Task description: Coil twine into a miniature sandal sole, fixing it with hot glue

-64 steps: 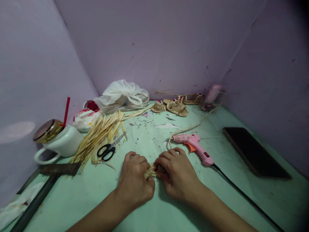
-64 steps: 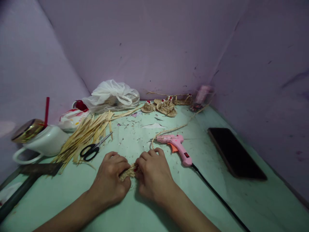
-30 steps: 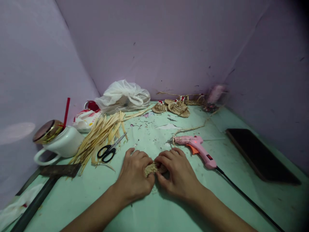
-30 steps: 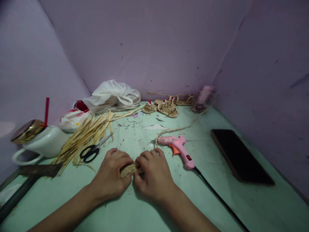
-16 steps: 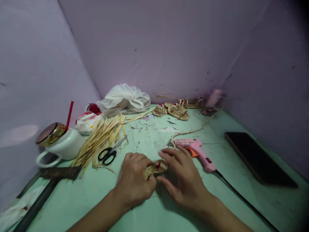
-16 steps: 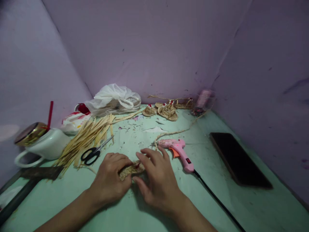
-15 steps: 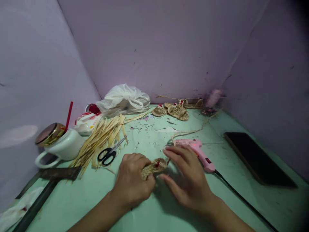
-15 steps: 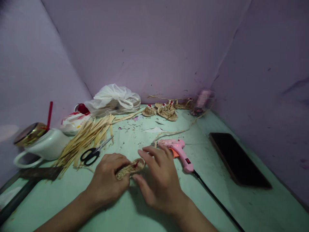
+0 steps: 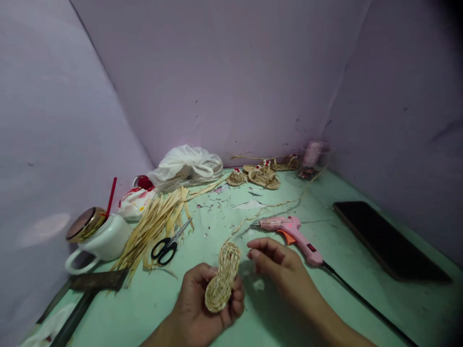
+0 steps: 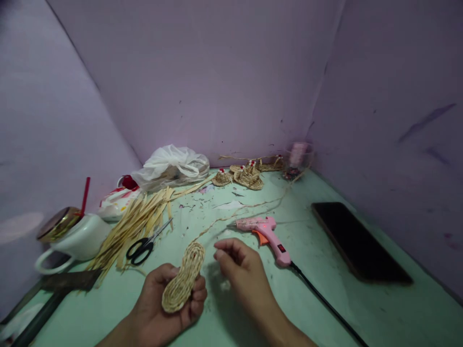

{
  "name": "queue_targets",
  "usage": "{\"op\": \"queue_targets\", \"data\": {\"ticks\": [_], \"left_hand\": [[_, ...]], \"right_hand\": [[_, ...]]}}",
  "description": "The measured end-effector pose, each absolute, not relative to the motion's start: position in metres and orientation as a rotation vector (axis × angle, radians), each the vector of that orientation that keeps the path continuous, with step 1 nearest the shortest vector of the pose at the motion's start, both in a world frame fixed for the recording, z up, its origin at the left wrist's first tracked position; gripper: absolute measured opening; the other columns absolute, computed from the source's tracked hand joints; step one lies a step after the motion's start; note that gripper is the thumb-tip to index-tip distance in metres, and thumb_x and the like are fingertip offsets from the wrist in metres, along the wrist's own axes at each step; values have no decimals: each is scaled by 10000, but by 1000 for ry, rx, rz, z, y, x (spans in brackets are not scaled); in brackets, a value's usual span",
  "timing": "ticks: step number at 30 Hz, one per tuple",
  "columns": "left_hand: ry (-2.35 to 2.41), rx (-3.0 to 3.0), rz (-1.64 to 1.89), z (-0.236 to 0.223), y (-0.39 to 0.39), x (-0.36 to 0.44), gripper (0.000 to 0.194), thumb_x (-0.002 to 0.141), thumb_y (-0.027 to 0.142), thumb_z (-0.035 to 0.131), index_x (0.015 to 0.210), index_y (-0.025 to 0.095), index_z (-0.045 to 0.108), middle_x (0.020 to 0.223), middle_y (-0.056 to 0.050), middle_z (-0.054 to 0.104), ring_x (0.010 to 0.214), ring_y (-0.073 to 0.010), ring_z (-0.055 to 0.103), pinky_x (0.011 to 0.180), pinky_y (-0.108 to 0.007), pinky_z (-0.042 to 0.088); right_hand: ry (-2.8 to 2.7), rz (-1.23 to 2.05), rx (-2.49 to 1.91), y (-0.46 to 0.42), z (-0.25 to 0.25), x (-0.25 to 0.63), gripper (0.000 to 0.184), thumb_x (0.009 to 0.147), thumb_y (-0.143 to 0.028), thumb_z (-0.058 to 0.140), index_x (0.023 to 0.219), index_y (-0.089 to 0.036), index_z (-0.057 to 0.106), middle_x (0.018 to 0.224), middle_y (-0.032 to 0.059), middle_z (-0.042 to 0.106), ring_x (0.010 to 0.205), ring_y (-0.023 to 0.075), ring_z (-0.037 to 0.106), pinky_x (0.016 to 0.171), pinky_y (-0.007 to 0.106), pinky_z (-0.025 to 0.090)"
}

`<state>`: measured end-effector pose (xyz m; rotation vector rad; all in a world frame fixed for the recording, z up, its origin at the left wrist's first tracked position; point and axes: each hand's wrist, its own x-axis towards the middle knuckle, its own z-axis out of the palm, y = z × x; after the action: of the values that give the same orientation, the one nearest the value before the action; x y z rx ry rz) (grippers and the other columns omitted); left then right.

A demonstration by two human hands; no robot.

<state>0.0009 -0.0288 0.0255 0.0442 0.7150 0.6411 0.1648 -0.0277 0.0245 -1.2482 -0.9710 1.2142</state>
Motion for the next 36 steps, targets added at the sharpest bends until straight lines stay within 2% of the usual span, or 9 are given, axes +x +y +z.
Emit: {"op": "queue_targets", "data": {"ticks": [4,11,18,28,30,32,34,36], "left_hand": [[724,26,679,26,-30,0,245,594,195,538,737,22,637,622,-94,621,578,-145,568,586,-220,450],[754,63,655,25,-30,1,253,586,190,533,721,10,647,614,-104,634,556,-148,582,582,-226,451],[792,115,609,23,-30,2,253,590,201,544,711,5,648,600,-93,632,538,-136,569,556,-218,427],[837,135,581,27,-30,3,225,563,175,547,714,41,646,603,-82,633,536,-133,567,554,-215,423],[898,174,591,31,-27,1,214,550,184,561,695,52,647,603,-72,624,534,-131,556,547,-216,417],[985,331,650,36,-24,-3,195,536,191,580,679,77,648,601,-53,606,533,-129,530,545,-226,404],[1110,672,742,42,-19,-9,164,534,194,608,667,109,651,609,-40,591,551,-138,502,558,-246,389],[1299,1219,749,44,-17,-15,126,551,173,637,669,143,670,633,-42,589,610,-172,494,597,-279,375]], "right_hand": [[-922,1452,-1193,-33,21,155,265,570,-345,755,723,-139,688,587,-2,608,485,94,463,493,242,370],[-852,1635,-1061,-32,18,154,437,562,-548,759,635,-129,660,536,-20,530,455,63,392,468,222,276],[-822,1679,-1000,-32,16,154,408,612,-512,759,737,-133,677,604,-2,555,503,77,410,492,227,279],[-970,1597,-1022,-34,21,157,455,560,-555,765,686,-131,662,548,-19,537,496,84,420,502,239,323],[-991,1590,-1056,-33,21,158,476,571,-538,759,794,-125,681,631,15,589,546,115,486,509,249,354],[-1055,1503,-1205,-32,22,162,507,645,-513,702,970,-125,668,797,74,644,635,160,554,518,267,386],[-1241,1315,-1445,-31,22,167,404,736,-452,608,993,-147,669,847,91,670,660,180,578,525,283,392],[-1443,1139,-1619,-32,25,172,228,746,-366,587,792,-176,706,709,75,684,590,182,560,512,294,349]]}}
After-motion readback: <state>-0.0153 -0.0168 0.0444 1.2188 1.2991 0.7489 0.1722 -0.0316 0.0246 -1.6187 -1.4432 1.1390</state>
